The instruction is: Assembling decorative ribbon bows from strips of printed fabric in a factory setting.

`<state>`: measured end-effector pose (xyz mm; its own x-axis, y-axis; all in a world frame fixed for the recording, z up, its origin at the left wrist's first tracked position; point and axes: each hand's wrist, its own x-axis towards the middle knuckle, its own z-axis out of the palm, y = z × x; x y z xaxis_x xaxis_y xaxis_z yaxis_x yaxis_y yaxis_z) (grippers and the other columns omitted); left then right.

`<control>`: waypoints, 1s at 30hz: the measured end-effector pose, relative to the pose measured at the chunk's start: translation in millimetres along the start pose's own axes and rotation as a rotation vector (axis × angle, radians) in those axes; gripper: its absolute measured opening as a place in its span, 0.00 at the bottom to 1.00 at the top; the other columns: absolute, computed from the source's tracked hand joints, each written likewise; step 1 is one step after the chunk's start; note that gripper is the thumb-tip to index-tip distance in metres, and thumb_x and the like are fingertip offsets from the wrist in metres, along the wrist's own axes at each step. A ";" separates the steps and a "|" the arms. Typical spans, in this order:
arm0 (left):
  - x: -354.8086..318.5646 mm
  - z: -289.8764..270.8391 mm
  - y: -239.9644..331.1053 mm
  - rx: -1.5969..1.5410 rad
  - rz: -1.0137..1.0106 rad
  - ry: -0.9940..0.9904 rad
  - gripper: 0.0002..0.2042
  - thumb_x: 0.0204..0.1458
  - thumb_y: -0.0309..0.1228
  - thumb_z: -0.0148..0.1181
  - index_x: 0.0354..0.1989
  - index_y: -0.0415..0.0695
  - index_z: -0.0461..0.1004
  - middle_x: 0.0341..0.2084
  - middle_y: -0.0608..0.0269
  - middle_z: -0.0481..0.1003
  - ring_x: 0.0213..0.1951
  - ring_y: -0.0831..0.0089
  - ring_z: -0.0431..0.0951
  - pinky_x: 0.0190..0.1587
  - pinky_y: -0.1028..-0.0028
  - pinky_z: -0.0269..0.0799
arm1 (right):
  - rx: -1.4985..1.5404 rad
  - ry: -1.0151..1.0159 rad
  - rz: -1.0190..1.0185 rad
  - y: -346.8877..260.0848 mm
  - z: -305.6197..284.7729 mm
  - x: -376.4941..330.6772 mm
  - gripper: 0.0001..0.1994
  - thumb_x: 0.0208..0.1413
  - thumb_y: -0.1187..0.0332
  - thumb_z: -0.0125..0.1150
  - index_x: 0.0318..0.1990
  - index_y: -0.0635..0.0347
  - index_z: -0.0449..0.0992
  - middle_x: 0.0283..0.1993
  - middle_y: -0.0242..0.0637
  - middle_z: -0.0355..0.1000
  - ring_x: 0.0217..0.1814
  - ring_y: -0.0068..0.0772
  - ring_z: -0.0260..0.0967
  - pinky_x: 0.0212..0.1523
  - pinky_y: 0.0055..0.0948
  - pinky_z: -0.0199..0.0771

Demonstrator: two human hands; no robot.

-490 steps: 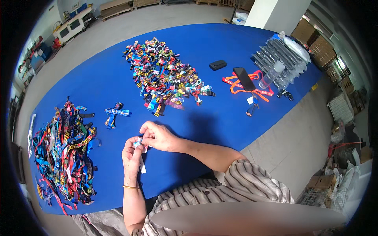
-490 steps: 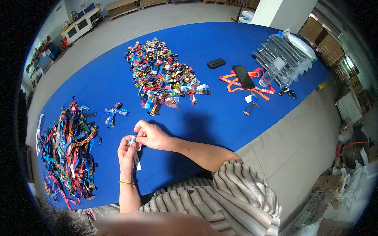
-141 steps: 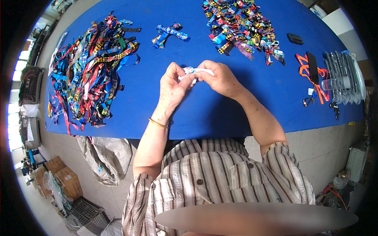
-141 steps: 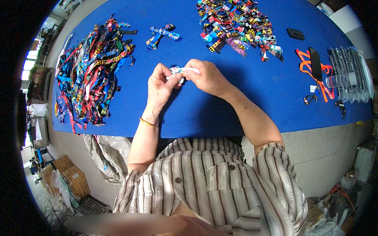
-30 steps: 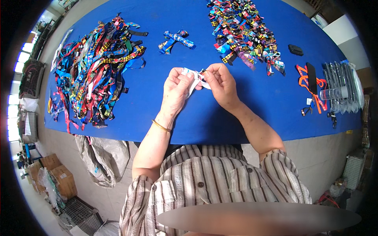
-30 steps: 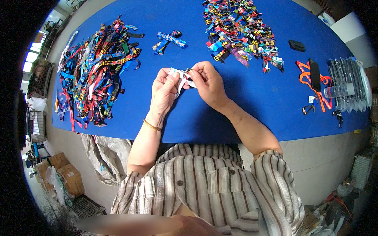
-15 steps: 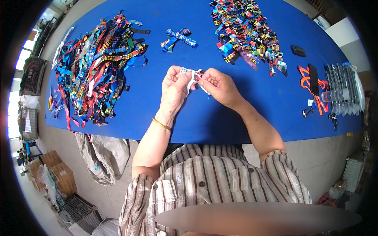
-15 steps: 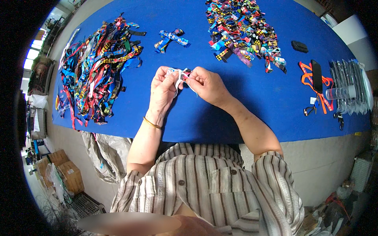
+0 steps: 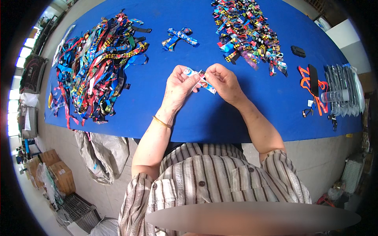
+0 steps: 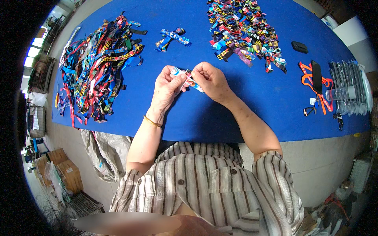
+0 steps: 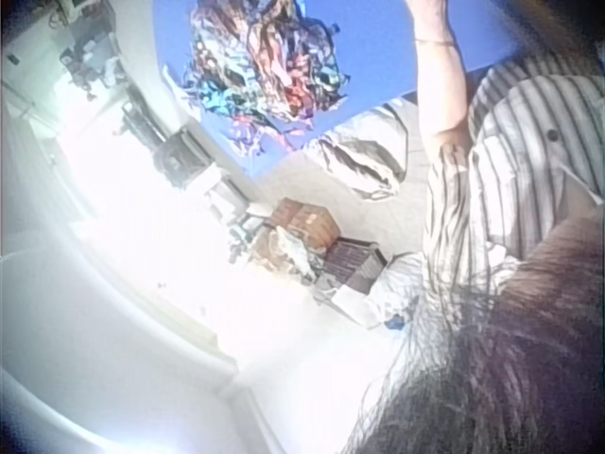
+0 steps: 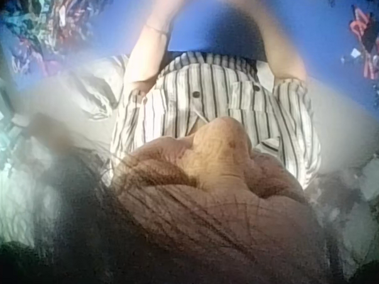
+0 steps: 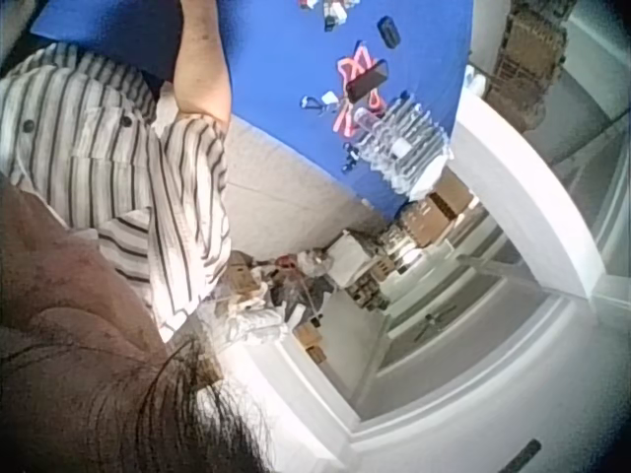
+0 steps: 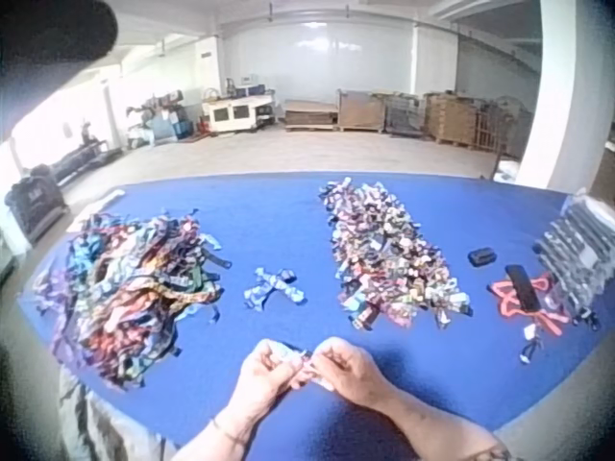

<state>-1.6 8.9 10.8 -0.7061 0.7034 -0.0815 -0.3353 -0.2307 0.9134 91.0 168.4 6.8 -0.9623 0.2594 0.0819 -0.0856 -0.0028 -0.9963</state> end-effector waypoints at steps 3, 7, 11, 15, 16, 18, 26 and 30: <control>1.4 2.7 -3.8 -0.129 0.030 -0.012 0.09 0.56 0.23 0.61 0.38 0.41 0.65 0.29 0.55 0.78 0.23 0.77 0.76 0.24 0.81 0.73 | 0.016 0.032 -0.009 1.3 -1.3 -0.9 0.04 0.63 0.71 0.53 0.38 0.60 0.71 0.29 0.23 0.69 0.29 0.09 0.63 0.29 0.14 0.64; 1.0 4.4 -1.1 -0.172 0.045 -0.012 0.09 0.55 0.22 0.61 0.37 0.41 0.65 0.29 0.54 0.78 0.23 0.76 0.77 0.24 0.81 0.74 | 0.038 -0.008 0.021 -1.6 -7.1 1.0 0.04 0.63 0.71 0.54 0.41 0.61 0.72 0.31 0.25 0.71 0.30 0.11 0.65 0.32 0.15 0.67; 2.9 -1.3 -2.0 -0.143 0.024 -0.002 0.09 0.55 0.22 0.61 0.36 0.41 0.65 0.28 0.53 0.78 0.23 0.76 0.77 0.24 0.81 0.75 | 0.074 -0.001 -0.007 -6.3 -6.9 2.5 0.04 0.61 0.72 0.57 0.40 0.62 0.73 0.30 0.24 0.71 0.29 0.10 0.66 0.29 0.13 0.67; 0.5 0.8 -0.1 -0.119 -0.015 -0.011 0.09 0.55 0.23 0.61 0.36 0.41 0.64 0.27 0.54 0.78 0.23 0.76 0.78 0.24 0.80 0.75 | 0.039 -0.037 0.041 -8.5 -4.3 1.4 0.04 0.60 0.73 0.57 0.40 0.63 0.74 0.31 0.25 0.72 0.29 0.09 0.66 0.30 0.13 0.68; 0.0 0.9 0.7 -0.119 -0.013 -0.011 0.09 0.55 0.23 0.61 0.36 0.41 0.64 0.27 0.54 0.78 0.23 0.76 0.78 0.24 0.80 0.75 | 0.050 -0.041 0.056 -10.4 -2.8 1.8 0.04 0.60 0.73 0.58 0.39 0.63 0.74 0.31 0.24 0.72 0.29 0.09 0.66 0.30 0.13 0.68; -0.9 1.0 2.3 -0.092 -0.049 -0.014 0.09 0.55 0.22 0.61 0.36 0.41 0.64 0.27 0.54 0.78 0.23 0.75 0.78 0.24 0.80 0.75 | 0.010 -0.043 0.048 -6.8 -6.9 0.4 0.03 0.60 0.73 0.57 0.39 0.62 0.73 0.31 0.24 0.72 0.30 0.10 0.66 0.30 0.14 0.67; 1.5 1.3 -5.9 -0.133 0.017 -0.012 0.09 0.54 0.20 0.61 0.37 0.41 0.65 0.28 0.57 0.78 0.25 0.76 0.78 0.27 0.80 0.75 | -0.431 0.207 -0.333 -1.2 5.5 -0.3 0.02 0.57 0.76 0.58 0.37 0.63 0.72 0.28 0.32 0.71 0.25 0.17 0.68 0.25 0.20 0.69; 1.8 2.0 -5.5 -0.114 0.037 -0.011 0.09 0.54 0.20 0.62 0.36 0.41 0.66 0.29 0.59 0.78 0.27 0.77 0.78 0.30 0.80 0.74 | -0.492 0.282 -0.405 -1.1 5.9 0.6 0.03 0.56 0.75 0.59 0.37 0.63 0.71 0.29 0.37 0.72 0.23 0.25 0.70 0.25 0.25 0.71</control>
<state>0.2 12.7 6.5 -0.7130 0.6999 -0.0434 -0.3781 -0.3317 0.8643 89.0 162.8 8.1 -0.7697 0.3891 0.5061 -0.2322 0.5677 -0.7898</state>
